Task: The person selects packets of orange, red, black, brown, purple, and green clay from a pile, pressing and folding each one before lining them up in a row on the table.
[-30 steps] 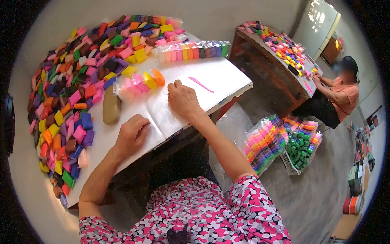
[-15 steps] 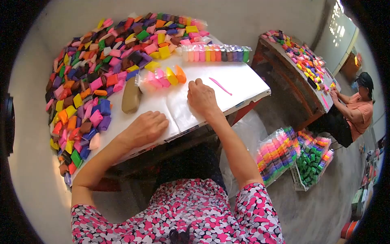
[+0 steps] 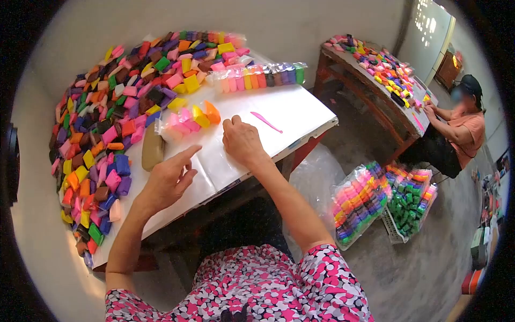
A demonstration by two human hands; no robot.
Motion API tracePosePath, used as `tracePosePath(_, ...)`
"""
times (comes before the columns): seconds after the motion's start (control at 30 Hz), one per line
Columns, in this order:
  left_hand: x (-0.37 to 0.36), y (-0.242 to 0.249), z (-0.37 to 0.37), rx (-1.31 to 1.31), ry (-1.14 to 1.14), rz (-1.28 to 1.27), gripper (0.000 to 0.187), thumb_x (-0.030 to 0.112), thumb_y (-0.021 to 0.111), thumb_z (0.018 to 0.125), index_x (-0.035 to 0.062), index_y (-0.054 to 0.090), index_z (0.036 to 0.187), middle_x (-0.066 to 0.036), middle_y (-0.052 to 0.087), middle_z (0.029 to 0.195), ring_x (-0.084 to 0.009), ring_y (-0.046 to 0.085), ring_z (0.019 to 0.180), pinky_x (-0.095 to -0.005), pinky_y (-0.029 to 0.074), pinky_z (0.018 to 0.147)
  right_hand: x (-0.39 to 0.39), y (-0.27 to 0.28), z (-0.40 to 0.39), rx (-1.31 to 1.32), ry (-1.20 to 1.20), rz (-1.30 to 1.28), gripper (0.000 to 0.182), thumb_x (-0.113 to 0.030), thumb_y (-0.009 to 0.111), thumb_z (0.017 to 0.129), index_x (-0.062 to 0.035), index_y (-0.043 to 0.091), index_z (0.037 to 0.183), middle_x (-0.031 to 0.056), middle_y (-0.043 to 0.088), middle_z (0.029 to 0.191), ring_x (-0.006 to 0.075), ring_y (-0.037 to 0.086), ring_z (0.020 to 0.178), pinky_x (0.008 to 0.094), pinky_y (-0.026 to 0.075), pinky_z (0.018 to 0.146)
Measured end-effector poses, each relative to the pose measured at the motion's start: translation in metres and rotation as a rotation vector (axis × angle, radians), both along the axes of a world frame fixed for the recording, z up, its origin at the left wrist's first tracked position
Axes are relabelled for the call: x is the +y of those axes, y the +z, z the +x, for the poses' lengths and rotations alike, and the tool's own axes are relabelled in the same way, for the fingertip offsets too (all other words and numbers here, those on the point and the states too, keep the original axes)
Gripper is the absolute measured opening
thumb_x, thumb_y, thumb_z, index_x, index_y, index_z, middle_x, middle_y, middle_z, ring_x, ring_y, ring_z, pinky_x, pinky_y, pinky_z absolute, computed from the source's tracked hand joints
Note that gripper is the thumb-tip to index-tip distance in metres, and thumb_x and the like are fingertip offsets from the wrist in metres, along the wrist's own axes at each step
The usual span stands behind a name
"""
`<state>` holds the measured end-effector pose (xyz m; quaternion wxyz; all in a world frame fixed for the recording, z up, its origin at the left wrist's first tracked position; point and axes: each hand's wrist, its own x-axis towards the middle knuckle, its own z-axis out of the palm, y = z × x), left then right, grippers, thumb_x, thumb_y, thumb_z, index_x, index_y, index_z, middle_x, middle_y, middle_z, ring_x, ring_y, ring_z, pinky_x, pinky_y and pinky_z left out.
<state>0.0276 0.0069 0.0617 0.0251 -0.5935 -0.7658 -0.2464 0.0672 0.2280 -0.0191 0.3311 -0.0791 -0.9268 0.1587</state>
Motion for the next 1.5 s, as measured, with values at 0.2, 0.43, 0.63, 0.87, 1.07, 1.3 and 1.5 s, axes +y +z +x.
tracePosePath(0.2, 0.037, -0.014, -0.007, 0.015, 0.082, 0.065, 0.061, 0.01, 0.061, 0.087, 0.0091, 0.037, 0.144, -0.014, 0.058, 0.081, -0.031, 0.059, 0.073, -0.0392, 0.048, 0.071, 0.001, 0.002, 0.001, 0.009, 0.021, 0.019, 0.013, -0.01, 0.06, 0.081, 0.0013, 0.057, 0.086, 0.0193, 0.059, 0.089, 0.0335, 0.065, 0.072, 0.0403, 0.054, 0.065)
tracePosePath(0.43, 0.027, -0.025, -0.005, -0.017, 0.221, 0.026, 0.059, 0.011, 0.06, 0.087, 0.0088, 0.04, 0.142, -0.015, 0.057, 0.077, -0.029, 0.058, 0.071, -0.0388, 0.048, 0.07, 0.002, 0.001, 0.0, -0.012, 0.013, 0.023, 0.013, -0.01, 0.06, 0.081, 0.0013, 0.058, 0.088, 0.0195, 0.059, 0.089, 0.0327, 0.066, 0.073, 0.0396, 0.054, 0.066)
tracePosePath(0.63, 0.0, -0.034, 0.005, -0.212, 0.407, 0.039, 0.05, 0.011, 0.058, 0.087, 0.0055, 0.047, 0.135, -0.018, 0.062, 0.089, -0.035, 0.061, 0.079, -0.0409, 0.048, 0.071, 0.0, 0.004, 0.0, -0.039, 0.02, -0.005, 0.013, -0.009, 0.06, 0.08, 0.0014, 0.058, 0.088, 0.0197, 0.059, 0.091, 0.0333, 0.066, 0.076, 0.04, 0.054, 0.069)
tracePosePath(0.87, 0.0, -0.061, 0.009, 0.057, 0.343, 0.256, 0.042, 0.007, 0.059, 0.086, 0.0024, 0.053, 0.127, -0.016, 0.056, 0.083, -0.0287, 0.057, 0.07, -0.0366, 0.047, 0.065, 0.001, 0.001, -0.002, -0.041, 0.01, 0.024, 0.013, -0.009, 0.057, 0.082, 0.0006, 0.057, 0.09, 0.0192, 0.058, 0.091, 0.0356, 0.065, 0.076, 0.0436, 0.053, 0.07)
tracePosePath(1.07, -0.017, -0.052, 0.012, 0.01, 0.29, 0.261, 0.036, 0.006, 0.06, 0.087, 0.0039, 0.056, 0.123, -0.014, 0.058, 0.084, -0.0269, 0.058, 0.072, -0.0346, 0.048, 0.067, 0.001, 0.003, 0.002, -0.029, 0.018, 0.012, 0.011, -0.013, 0.059, 0.085, -0.0032, 0.057, 0.09, 0.0166, 0.058, 0.091, 0.0356, 0.063, 0.075, 0.0449, 0.052, 0.069)
tracePosePath(1.3, -0.063, -0.027, -0.026, 0.06, 0.398, 0.336, 0.025, 0.008, 0.06, 0.088, 0.0028, 0.063, 0.112, -0.011, 0.06, 0.084, -0.0174, 0.057, 0.069, -0.029, 0.045, 0.063, 0.001, 0.003, 0.002, -0.014, 0.016, 0.018, 0.011, -0.013, 0.058, 0.087, -0.0025, 0.057, 0.09, 0.016, 0.058, 0.089, 0.0351, 0.063, 0.073, 0.0449, 0.051, 0.069)
tracePosePath(1.5, -0.112, -0.003, -0.087, -0.055, 0.621, 0.369, 0.022, 0.009, 0.058, 0.089, -0.0015, 0.064, 0.108, -0.013, 0.067, 0.09, -0.0167, 0.067, 0.076, -0.03, 0.05, 0.065, 0.001, 0.003, 0.002, -0.004, 0.027, 0.015, 0.011, -0.013, 0.057, 0.087, -0.0022, 0.057, 0.09, 0.0166, 0.058, 0.089, 0.0357, 0.062, 0.073, 0.0459, 0.051, 0.069)
